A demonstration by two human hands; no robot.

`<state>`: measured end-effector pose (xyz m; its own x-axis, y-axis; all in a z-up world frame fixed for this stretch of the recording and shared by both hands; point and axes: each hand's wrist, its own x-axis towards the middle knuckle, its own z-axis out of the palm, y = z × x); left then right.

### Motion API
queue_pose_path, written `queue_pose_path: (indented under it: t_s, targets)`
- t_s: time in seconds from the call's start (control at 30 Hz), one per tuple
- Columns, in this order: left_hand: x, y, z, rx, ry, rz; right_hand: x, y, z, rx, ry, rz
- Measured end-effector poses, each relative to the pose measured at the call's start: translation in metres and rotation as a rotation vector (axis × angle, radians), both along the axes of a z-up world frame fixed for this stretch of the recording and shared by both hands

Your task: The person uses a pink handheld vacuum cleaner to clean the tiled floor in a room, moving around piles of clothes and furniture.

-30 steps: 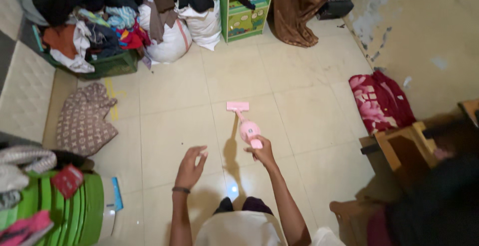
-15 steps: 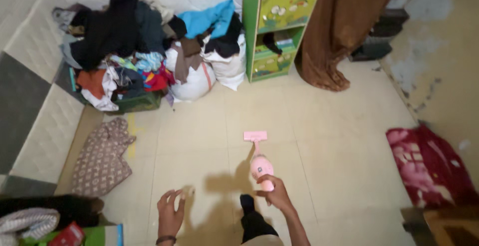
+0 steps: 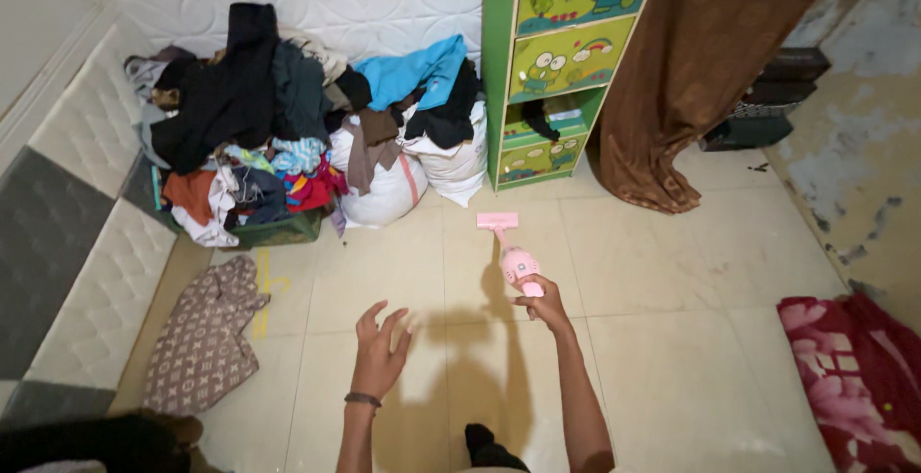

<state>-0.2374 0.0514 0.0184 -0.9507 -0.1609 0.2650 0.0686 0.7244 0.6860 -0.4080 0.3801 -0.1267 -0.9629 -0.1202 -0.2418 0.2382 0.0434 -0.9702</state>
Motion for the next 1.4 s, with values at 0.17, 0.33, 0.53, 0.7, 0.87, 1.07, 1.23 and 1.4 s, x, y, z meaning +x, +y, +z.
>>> queue_pose_path:
  t_s: [0.17,0.33,0.53,0.7,0.87,1.07,1.23,1.4]
  targets:
    - [0.024,-0.003,-0.011,-0.033,-0.035,-0.028,0.037,0.005,0.001,-0.083,0.036,-0.108]
    - [0.079,-0.016,-0.015,-0.039,-0.009,-0.001,0.116,0.018,0.003,-0.142,0.139,-0.287]
    - [0.194,-0.034,-0.030,-0.013,-0.011,0.048,0.243,0.039,0.003,-0.211,0.032,-0.367]
    - [0.335,-0.068,-0.080,0.031,-0.085,0.104,0.368,0.016,-0.006,-0.324,0.010,-0.498]
    - [0.477,-0.093,-0.113,0.004,-0.145,0.222,0.476,-0.024,0.003,-0.432,0.050,-0.604]
    - [0.584,-0.096,-0.108,-0.049,-0.051,0.319,0.558,-0.033,0.001,-0.241,0.041,-0.446]
    - [0.649,-0.040,-0.095,0.009,0.022,0.351,0.608,-0.027,-0.005,-0.331,0.044,-0.296]
    - [0.683,0.059,-0.136,-0.039,0.093,0.180,0.704,0.023,-0.005,-0.272,-0.073,-0.314]
